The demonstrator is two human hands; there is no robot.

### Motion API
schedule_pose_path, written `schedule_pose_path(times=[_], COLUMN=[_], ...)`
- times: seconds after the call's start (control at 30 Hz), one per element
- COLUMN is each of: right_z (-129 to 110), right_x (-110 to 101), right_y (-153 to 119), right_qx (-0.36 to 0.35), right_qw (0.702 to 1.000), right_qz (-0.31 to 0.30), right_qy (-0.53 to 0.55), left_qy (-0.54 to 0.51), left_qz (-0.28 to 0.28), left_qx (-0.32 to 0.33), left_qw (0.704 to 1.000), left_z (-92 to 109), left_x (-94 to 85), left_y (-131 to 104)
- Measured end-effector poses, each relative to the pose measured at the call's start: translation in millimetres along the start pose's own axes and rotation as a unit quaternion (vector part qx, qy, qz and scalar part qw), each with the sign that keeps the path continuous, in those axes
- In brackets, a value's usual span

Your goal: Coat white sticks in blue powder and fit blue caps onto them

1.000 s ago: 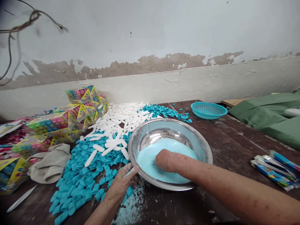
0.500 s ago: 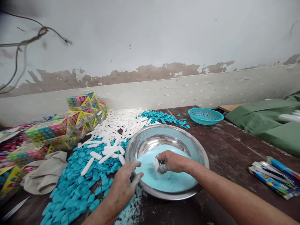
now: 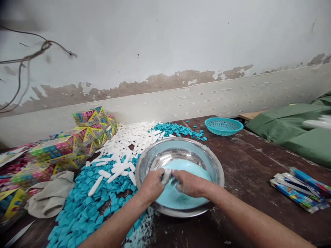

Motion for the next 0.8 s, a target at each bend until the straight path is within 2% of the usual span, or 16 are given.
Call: schedule_pose_path(times=[0.13, 0.2, 0.23, 0.27, 0.37, 0.47, 0.53, 0.57, 0.6, 0.7, 0.8], right_z=[-9.6, -9.3, -8.2, -7.1, -14.6, -40.9, -62.4, -72.1, -77.9, -79.3, -71.2], right_x=[6.7, 9.9, 9.4, 6.6, -5.7, 3.5, 27.2, 44.1, 64.3, 119.6, 152.0], right_y=[-6.7, -9.3, -9.4, -8.7, -11.7, -32.3, -49.7, -56.6, -60.0, -52.3, -26.9], right_qx=[-0.043, -0.047, -0.045, -0.039, -0.049, -0.125, -0.189, -0.222, -0.227, -0.164, -0.1], right_qw=[0.996, 0.988, 0.985, 0.983, 0.976, 0.972, 0.967, 0.965, 0.969, 0.984, 0.988], right_qz=[-0.048, -0.1, -0.106, -0.085, 0.06, 0.13, 0.131, 0.111, 0.066, -0.033, -0.057], right_qy=[-0.062, -0.106, -0.13, -0.156, -0.203, -0.15, -0.106, -0.086, -0.078, -0.064, -0.101], left_qy=[-0.059, -0.099, -0.117, -0.138, -0.232, -0.31, -0.318, -0.312, -0.307, -0.31, -0.327], left_qz=[-0.02, -0.018, -0.014, -0.007, 0.024, 0.057, 0.07, 0.074, 0.078, 0.091, 0.095], left_qx=[0.017, 0.024, 0.023, 0.02, 0.0, -0.071, -0.137, -0.164, -0.186, -0.239, -0.273], left_qw=[0.998, 0.995, 0.993, 0.99, 0.972, 0.946, 0.936, 0.933, 0.93, 0.916, 0.899], left_z=[7.6, 8.7, 6.8, 2.9, -19.6, -56.4, -83.5, -95.7, -106.7, -131.2, -144.9], left_x=[-1.3, -10.8, -18.6, -28.3, -64.4, -94.6, -103.9, -105.5, -105.6, -100.1, -92.0], left_y=[-1.0, -0.2, -0.3, -1.4, -17.0, -54.4, -85.7, -100.9, -115.1, -147.9, -166.5])
Point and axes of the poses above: each hand's wrist, its own y-axis towards the middle knuckle, its own x-axis out of the palm, z = x × y, the point moved 4 cm from there along y, towards the middle knuckle, and after that the axes turned 6 degrees about z, right-handed, at the moved point
